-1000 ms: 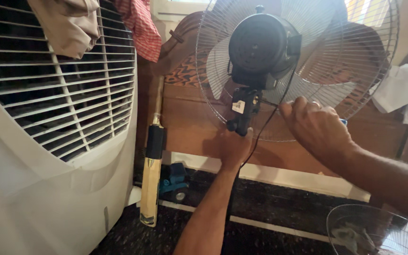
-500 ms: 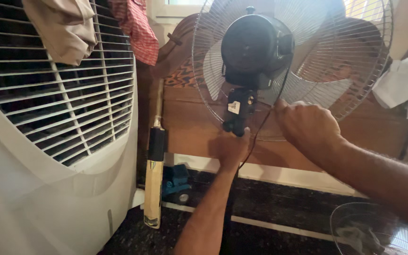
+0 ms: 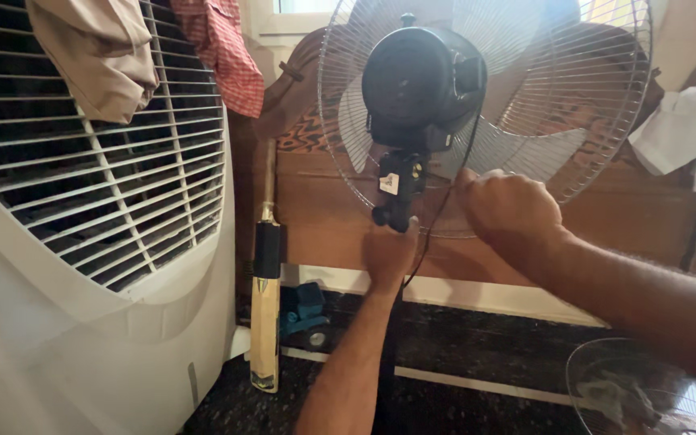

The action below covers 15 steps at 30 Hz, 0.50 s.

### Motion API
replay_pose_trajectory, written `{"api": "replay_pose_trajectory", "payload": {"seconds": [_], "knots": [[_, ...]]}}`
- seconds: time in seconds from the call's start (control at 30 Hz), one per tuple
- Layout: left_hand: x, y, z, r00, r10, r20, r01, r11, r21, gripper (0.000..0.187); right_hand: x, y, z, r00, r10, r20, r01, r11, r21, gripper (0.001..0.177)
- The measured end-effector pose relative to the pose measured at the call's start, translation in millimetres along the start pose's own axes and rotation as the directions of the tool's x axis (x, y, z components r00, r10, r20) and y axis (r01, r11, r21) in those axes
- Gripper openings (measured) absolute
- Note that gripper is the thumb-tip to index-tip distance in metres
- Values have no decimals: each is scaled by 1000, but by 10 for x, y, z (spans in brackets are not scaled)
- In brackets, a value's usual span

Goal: The person uses a screwdriver to loosen and tighten screws on the neck and motor housing of a standing fan. They adjust the fan head angle and secure the components in place.

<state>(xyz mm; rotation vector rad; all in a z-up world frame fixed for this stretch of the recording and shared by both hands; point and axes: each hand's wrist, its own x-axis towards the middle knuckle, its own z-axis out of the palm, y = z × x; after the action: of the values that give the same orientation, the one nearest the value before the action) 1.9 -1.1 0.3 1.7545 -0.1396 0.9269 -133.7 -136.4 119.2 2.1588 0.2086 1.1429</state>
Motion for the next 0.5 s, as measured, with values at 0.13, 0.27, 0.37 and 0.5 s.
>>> {"api": "replay_pose_trajectory", "payload": {"seconds": [0.13,0.27,0.37,0.5], "knots": [[10,-62,54,997,64,-44,-66,996,-56,38,0,92,13,999,-45,29,44,998,42,12],[13,-71,75,996,85,-32,-87,993,-77,34,11,130,2,994,-103,40,99,991,84,19],[-6,-59,37,997,82,-5,-81,985,-153,33,26,148,2,991,-92,102,78,989,128,16],[-29,1,-21,994,102,-32,-105,988,-117,32,-13,133,30,997,-68,38,65,995,79,20]]}}
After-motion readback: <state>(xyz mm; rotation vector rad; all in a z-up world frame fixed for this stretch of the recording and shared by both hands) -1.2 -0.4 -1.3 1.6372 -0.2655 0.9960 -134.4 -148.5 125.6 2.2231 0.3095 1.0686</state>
